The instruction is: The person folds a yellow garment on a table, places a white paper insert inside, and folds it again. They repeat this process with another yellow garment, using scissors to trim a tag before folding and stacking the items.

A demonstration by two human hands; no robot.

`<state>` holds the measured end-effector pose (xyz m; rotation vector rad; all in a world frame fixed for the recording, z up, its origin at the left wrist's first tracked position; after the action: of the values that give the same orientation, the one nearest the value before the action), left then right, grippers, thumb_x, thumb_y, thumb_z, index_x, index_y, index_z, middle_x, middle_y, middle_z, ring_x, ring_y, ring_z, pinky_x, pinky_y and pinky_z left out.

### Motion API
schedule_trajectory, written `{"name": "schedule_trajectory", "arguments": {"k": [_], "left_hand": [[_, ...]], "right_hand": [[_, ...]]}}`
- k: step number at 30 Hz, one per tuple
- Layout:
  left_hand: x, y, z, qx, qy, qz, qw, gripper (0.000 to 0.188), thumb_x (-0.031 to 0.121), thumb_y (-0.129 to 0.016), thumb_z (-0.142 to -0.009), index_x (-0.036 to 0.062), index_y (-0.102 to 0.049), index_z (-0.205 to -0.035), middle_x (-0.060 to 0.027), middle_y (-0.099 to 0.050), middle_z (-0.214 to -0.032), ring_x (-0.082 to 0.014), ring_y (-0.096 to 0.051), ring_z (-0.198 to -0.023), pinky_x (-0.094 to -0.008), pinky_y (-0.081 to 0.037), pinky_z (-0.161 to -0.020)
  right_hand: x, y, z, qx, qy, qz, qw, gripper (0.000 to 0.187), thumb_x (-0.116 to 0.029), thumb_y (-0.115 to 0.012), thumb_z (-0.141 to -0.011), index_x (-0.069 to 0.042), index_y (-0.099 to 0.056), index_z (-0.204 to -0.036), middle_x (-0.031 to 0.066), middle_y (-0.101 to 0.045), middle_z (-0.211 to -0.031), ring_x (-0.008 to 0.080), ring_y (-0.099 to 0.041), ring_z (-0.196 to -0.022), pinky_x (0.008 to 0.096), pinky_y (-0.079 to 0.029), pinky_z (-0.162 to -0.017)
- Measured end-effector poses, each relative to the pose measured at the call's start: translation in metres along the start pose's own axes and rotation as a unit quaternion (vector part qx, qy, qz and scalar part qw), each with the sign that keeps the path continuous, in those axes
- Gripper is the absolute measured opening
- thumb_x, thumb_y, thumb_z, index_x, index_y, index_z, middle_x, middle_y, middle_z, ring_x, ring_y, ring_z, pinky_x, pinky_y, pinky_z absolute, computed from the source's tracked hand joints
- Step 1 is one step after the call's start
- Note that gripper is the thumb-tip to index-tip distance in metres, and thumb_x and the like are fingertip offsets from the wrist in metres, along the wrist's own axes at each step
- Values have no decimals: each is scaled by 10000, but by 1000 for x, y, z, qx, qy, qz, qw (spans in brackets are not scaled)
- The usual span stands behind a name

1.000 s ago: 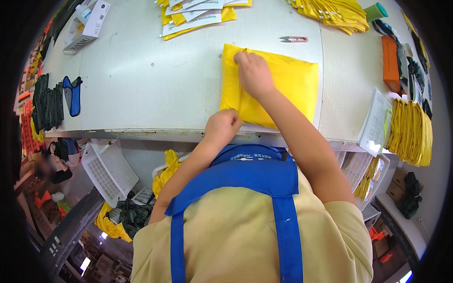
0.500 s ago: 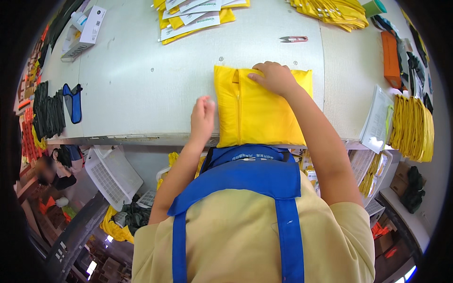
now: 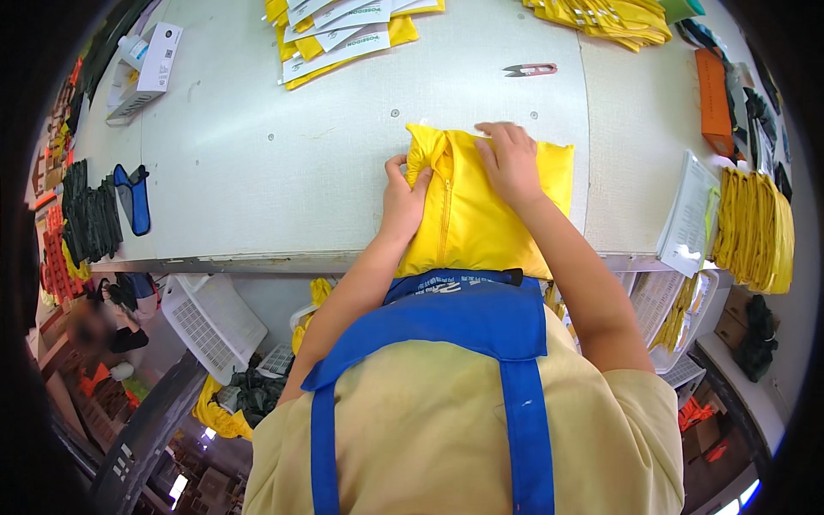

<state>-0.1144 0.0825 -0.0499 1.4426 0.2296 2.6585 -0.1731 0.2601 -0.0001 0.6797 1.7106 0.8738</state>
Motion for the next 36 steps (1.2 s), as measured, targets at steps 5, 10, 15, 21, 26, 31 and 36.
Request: {"name": "schedule_trajectory", "arguments": {"k": [5, 10, 15, 21, 26, 31, 36], "left_hand": [[-20, 1, -12, 6, -31, 94, 995, 462, 292, -550, -946, 5, -358, -1253, -235, -592, -1102, -310, -612, -980, -380, -481, -827], [-18, -4, -8, -36, 6, 224, 974, 566, 343, -604, -915, -4, -342, -1277, -204, -514, -1215, -267, -557, -1065, -365, -470, -870], [-5, -4, 0, -44, 16, 162, 986, 644, 348, -678, -863, -13, -339, -1275, -209, -509, -1217, -260, -557, -1070, -344, -476, -882], [-2, 2, 7, -39, 13, 135, 990, 637, 303, -689, -857, -12, -334, -1284, -198, -532, -1180, -256, -563, -1074, -335, -478, -889], [0, -5, 6, -112, 1, 185, 976, 587, 270, -662, -881, 1, -348, -1298, -168, -559, -1167, -238, -568, -1066, -323, -478, -884], [89, -34, 47, -266, -142, 54, 952, 647, 398, -574, -924, 9, -323, -1375, -145, -544, -1219, -214, -562, -1072, -322, -486, -879], [142, -124, 168, -546, -291, -5, 786, 726, 465, -504, -944, 33, -256, -1472, -147, -453, -1369, -231, -520, -1184, -325, -467, -925]], "right_hand": [[-56, 13, 19, -122, 85, -96, 984, 271, -201, -694, -804, -54, -631, -1023, 96, -631, -951, 277, -584, -938, 384, -441, -854], [-68, 20, 24, -74, 164, -82, 980, 251, -145, -729, -745, -51, -641, -960, 88, -638, -914, 268, -613, -838, 369, -491, -760], [-66, 19, 22, -86, 163, -101, 978, 154, -73, -692, -769, -42, -619, -901, 99, -633, -881, 287, -610, -809, 361, -500, -724], [-56, 3, -21, -80, 86, -15, 993, 69, -89, -617, -841, -42, -620, -891, 113, -622, -882, 304, -600, -811, 370, -502, -734], [-54, 33, 4, -20, -40, -35, 998, 270, -198, -620, -856, -56, -571, -1080, 126, -623, -935, 325, -614, -844, 396, -505, -754], [-72, 86, 101, -21, -243, -150, 958, 691, -380, -671, -834, 20, -386, -1319, 268, -517, -1211, 386, -526, -1128, 410, -435, -958], [-94, 195, 207, 261, -293, -104, 914, 919, -331, -787, -723, 38, -276, -1391, 226, -484, -1296, 313, -491, -1210, 369, -399, -1012]]}}
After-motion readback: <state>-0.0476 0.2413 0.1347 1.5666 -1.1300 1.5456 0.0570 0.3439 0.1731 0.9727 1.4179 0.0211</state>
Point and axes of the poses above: each hand's wrist, its own z-axis away from the middle knuckle, its own y-axis out of the back of the hand, x = y × z, the point moved 7 cm from there along -z, towards the middle knuckle
